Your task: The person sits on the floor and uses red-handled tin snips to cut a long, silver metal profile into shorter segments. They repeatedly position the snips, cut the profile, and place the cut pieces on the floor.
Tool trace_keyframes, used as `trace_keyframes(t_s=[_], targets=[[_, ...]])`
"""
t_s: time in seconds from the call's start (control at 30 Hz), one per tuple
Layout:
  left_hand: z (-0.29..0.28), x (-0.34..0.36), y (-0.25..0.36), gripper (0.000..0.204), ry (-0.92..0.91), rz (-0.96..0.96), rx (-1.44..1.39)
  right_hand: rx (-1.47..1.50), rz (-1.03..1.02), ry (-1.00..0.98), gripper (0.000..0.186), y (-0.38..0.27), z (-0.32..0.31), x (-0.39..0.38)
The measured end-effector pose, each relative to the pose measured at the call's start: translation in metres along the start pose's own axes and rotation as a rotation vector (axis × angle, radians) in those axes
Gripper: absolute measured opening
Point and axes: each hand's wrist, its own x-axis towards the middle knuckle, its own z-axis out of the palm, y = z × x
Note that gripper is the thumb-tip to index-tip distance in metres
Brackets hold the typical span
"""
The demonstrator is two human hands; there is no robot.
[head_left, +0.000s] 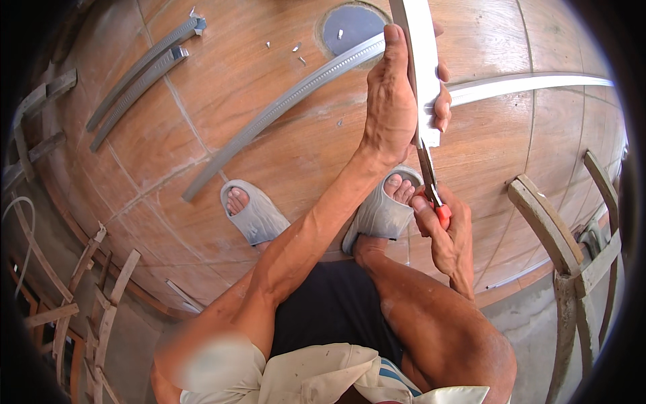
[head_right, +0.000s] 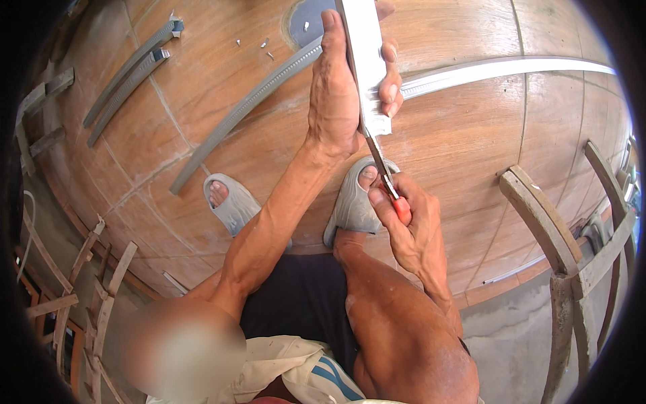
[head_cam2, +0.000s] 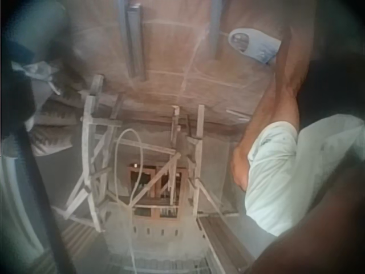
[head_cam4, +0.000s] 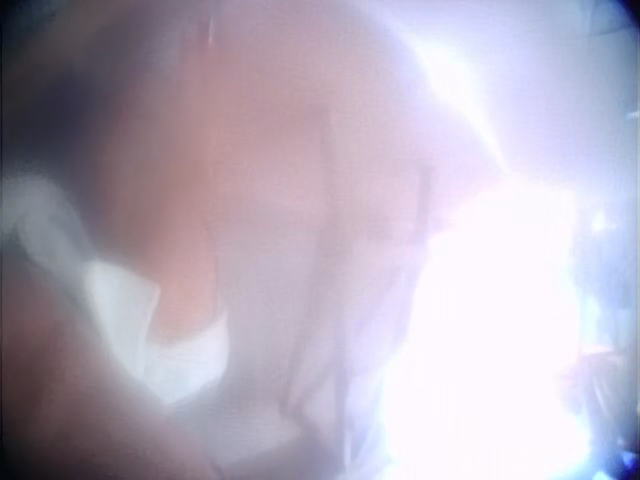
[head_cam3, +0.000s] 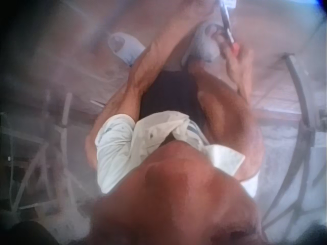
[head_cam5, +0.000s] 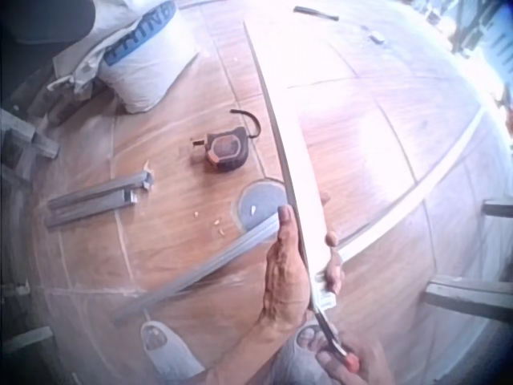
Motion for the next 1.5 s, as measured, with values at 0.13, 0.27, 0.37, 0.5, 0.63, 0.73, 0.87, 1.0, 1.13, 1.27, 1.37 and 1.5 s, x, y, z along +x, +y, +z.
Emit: trace_keyframes(t_s=[0.13, 0.27, 0.37, 0.5, 0.63, 0.73, 0.87, 1.0, 1.13, 1.27, 1.37, 1.5], targets=[[-0.002, 0.001, -0.003, 0.081, 0.018, 0.016, 0.014, -0.039, 0.014, 0.020, 0.024, -0.001, 0.001, 0.001], [-0.002, 0.000, -0.001, 0.079, 0.036, -0.006, 0.018, -0.076, -0.004, 0.044, 0.024, -0.003, 0.003, 0.000], [-0.003, 0.001, -0.001, 0.078, 0.042, 0.014, 0.033, -0.090, -0.011, 0.049, 0.024, -0.004, 0.003, 0.001], [-0.004, 0.001, 0.001, 0.076, 0.046, 0.048, 0.067, -0.108, -0.011, 0.048, 0.024, -0.004, 0.004, 0.002], [-0.002, 0.000, 0.005, 0.074, 0.046, 0.073, 0.121, -0.110, -0.029, 0.046, 0.024, -0.004, 0.003, 0.003], [-0.004, 0.000, 0.003, 0.072, 0.036, 0.085, 0.131, -0.096, -0.031, 0.049, 0.024, -0.003, 0.004, 0.003], [-0.004, 0.000, 0.002, 0.068, 0.054, 0.077, 0.131, -0.119, -0.031, 0.053, 0.025, -0.004, 0.004, 0.003], [0.012, -0.005, 0.029, 0.065, 0.098, -0.169, 0.117, -0.148, -0.037, 0.088, 0.024, 0.002, 0.003, 0.002], [0.000, -0.001, 0.006, 0.061, 0.102, 0.086, 0.123, -0.036, 0.006, 0.074, 0.024, 0.011, 0.009, 0.005], [0.009, 0.000, 0.001, 0.053, 0.110, 0.084, 0.055, 0.082, -0.035, 0.059, 0.022, 0.015, 0.011, 0.006], [0.022, 0.001, 0.000, 0.051, 0.166, 0.115, 0.036, 0.108, -0.110, 0.067, 0.022, 0.020, 0.009, 0.006], [0.030, 0.002, -0.003, 0.053, 0.220, 0.179, 0.038, 0.084, -0.101, 0.122, 0.022, 0.021, 0.007, 0.005]])
